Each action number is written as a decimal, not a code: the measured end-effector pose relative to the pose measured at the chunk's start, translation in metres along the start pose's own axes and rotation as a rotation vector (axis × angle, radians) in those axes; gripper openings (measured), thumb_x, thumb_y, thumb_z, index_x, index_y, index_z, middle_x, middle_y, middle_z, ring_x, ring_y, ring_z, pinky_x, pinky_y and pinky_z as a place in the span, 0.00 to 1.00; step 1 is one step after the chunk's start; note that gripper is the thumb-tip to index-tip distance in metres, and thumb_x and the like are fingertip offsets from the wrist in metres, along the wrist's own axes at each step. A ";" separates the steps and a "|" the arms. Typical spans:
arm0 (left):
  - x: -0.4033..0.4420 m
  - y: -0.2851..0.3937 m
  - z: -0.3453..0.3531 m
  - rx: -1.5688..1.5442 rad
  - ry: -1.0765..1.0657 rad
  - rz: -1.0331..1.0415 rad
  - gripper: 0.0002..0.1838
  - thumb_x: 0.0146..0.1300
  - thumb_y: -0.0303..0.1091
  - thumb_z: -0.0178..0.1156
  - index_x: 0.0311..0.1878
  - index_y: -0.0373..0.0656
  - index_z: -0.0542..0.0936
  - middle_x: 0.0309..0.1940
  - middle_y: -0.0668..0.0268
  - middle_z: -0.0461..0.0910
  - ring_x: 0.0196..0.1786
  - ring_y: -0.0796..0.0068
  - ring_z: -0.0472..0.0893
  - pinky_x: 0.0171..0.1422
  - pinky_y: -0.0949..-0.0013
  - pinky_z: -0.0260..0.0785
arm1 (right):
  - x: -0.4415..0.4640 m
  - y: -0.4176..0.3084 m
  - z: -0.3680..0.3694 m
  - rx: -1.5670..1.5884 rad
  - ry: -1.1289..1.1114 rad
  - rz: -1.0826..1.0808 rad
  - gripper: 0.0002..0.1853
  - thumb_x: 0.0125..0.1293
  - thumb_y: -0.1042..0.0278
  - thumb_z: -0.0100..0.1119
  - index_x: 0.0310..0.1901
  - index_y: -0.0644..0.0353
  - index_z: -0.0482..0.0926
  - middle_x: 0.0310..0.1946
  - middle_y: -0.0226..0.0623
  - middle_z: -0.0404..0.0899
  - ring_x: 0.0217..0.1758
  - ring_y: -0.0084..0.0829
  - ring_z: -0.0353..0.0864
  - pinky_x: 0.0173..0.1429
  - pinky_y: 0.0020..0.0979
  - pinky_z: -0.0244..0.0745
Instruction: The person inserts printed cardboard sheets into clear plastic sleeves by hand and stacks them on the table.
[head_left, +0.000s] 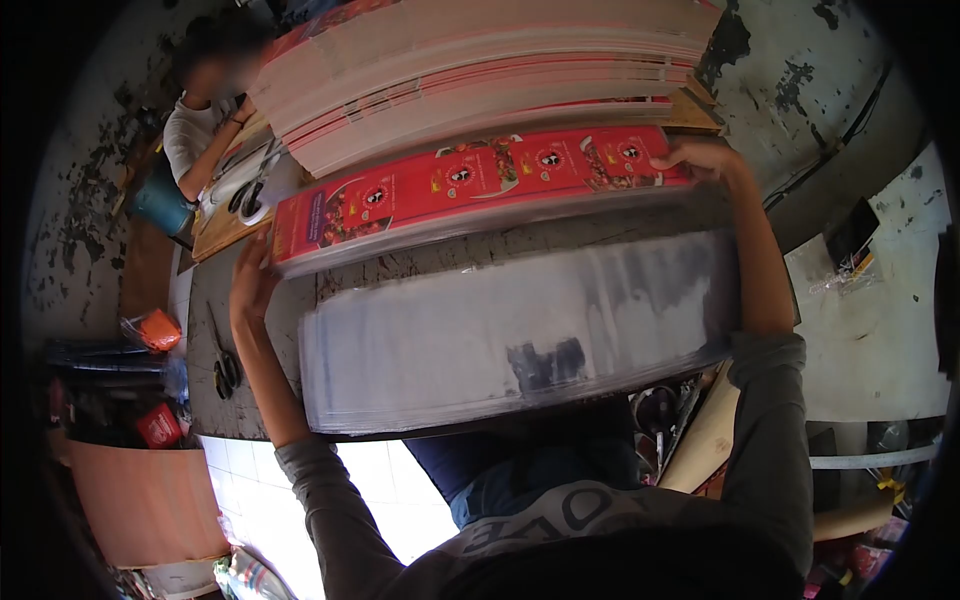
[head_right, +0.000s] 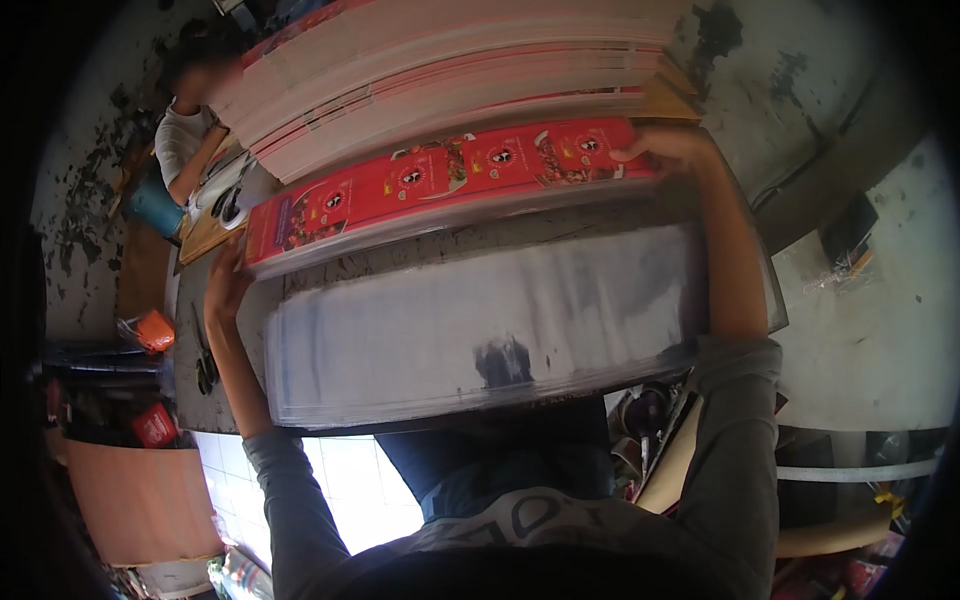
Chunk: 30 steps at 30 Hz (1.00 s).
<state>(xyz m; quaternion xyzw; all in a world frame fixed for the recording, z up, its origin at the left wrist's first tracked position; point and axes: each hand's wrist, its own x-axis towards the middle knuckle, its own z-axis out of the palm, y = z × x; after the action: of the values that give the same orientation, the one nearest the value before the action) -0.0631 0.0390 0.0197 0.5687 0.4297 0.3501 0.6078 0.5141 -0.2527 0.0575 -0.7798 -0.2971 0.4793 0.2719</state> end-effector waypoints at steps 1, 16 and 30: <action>-0.001 -0.003 0.001 0.092 -0.024 0.074 0.28 0.65 0.50 0.49 0.64 0.45 0.64 0.57 0.62 0.70 0.51 0.66 0.73 0.53 0.63 0.62 | 0.001 0.002 0.000 0.015 -0.001 -0.035 0.51 0.45 0.53 0.72 0.66 0.61 0.52 0.66 0.51 0.50 0.68 0.48 0.50 0.65 0.56 0.53; -0.087 -0.034 -0.084 1.443 0.376 0.024 0.23 0.64 0.48 0.49 0.62 0.56 0.67 0.60 0.52 0.65 0.61 0.46 0.66 0.61 0.51 0.61 | -0.018 -0.013 0.007 0.029 -0.049 -0.041 0.39 0.46 0.55 0.71 0.59 0.59 0.65 0.56 0.42 0.67 0.57 0.38 0.67 0.59 0.48 0.62; -0.161 -0.037 0.061 1.453 1.018 -0.331 0.36 0.54 0.68 0.46 0.61 0.57 0.70 0.61 0.60 0.67 0.60 0.51 0.67 0.57 0.34 0.56 | 0.009 -0.017 0.010 0.015 -0.223 -0.124 0.31 0.45 0.57 0.72 0.50 0.63 0.73 0.43 0.46 0.75 0.44 0.39 0.78 0.46 0.43 0.76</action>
<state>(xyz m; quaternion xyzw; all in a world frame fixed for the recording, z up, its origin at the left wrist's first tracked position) -0.0713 -0.1361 0.0023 0.5197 0.8384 0.1100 -0.1224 0.5045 -0.2332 0.0606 -0.6999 -0.3693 0.5474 0.2721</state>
